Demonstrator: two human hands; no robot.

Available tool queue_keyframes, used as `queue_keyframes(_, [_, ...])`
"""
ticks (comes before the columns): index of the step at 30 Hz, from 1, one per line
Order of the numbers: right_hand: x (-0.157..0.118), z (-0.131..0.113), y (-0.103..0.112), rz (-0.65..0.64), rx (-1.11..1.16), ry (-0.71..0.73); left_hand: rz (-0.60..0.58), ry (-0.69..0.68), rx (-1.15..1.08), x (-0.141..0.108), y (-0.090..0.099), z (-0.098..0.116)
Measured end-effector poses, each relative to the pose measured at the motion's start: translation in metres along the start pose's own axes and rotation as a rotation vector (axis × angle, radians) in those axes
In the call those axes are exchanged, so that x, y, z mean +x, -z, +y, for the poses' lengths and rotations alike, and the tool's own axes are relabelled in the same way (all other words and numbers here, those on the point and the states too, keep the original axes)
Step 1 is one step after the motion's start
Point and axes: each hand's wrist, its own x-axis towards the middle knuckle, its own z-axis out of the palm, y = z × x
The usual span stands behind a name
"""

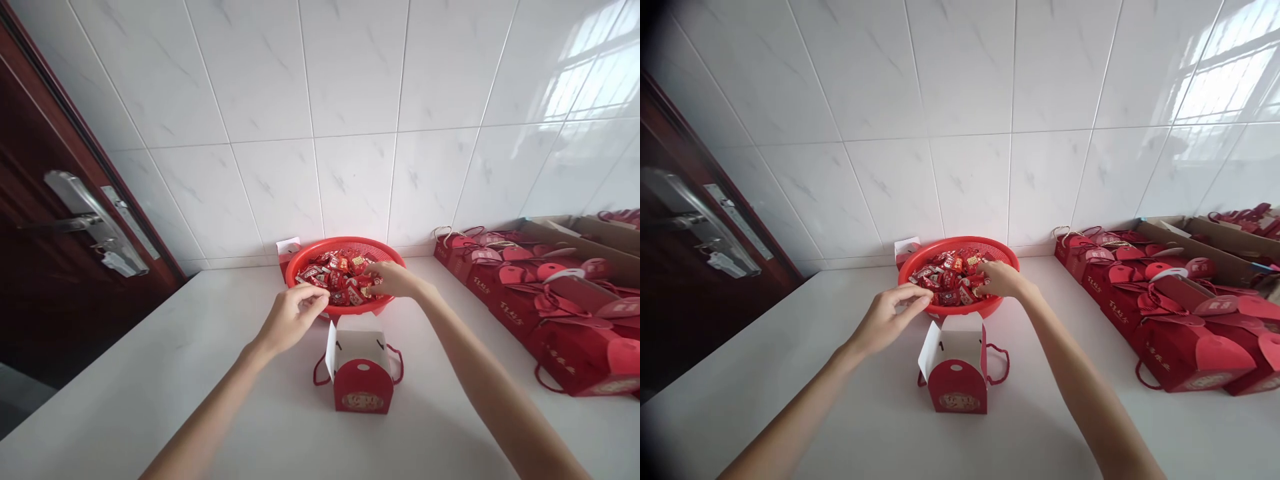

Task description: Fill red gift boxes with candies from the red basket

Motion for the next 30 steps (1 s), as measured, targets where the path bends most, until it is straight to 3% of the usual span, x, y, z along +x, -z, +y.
queue_keyframes(3, [0.013, -0.007, -0.006, -0.076, -0.025, -0.001, -0.108, -0.082, 0.035, 0.031, -0.007, -0.008])
queue_keyframes(7, [0.020, 0.001, -0.012, -0.085, 0.162, 0.088, -0.324, -0.166, 0.188, 0.072, -0.026, -0.020])
queue_keyframes(9, [0.021, 0.010, -0.015, -0.069, 0.285, 0.111, -0.431, -0.162, 0.252, 0.085, -0.035, -0.025])
queue_keyframes(11, [0.022, 0.018, -0.017, -0.052, 0.370, 0.115, -0.465, -0.142, 0.265, 0.091, -0.041, -0.028])
queue_keyframes(15, [0.023, 0.026, -0.018, -0.026, 0.463, 0.157, -0.413, -0.094, 0.169, 0.088, -0.044, -0.033])
queue_keyframes(18, [0.022, 0.027, -0.019, 0.056, 0.688, 0.169, -0.270, -0.029, 0.039, 0.086, -0.044, -0.038])
queue_keyframes(23, [0.020, 0.026, -0.021, 0.176, 1.149, -0.013, -0.049, -0.005, -0.160, 0.089, -0.046, -0.045])
queue_keyframes(26, [0.021, 0.025, -0.021, 0.247, 1.257, -0.084, 0.013, 0.027, -0.240, 0.090, -0.046, -0.046])
queue_keyframes(30, [0.022, 0.024, -0.021, 0.250, 1.320, -0.027, 0.038, 0.079, -0.235, 0.089, -0.046, -0.047])
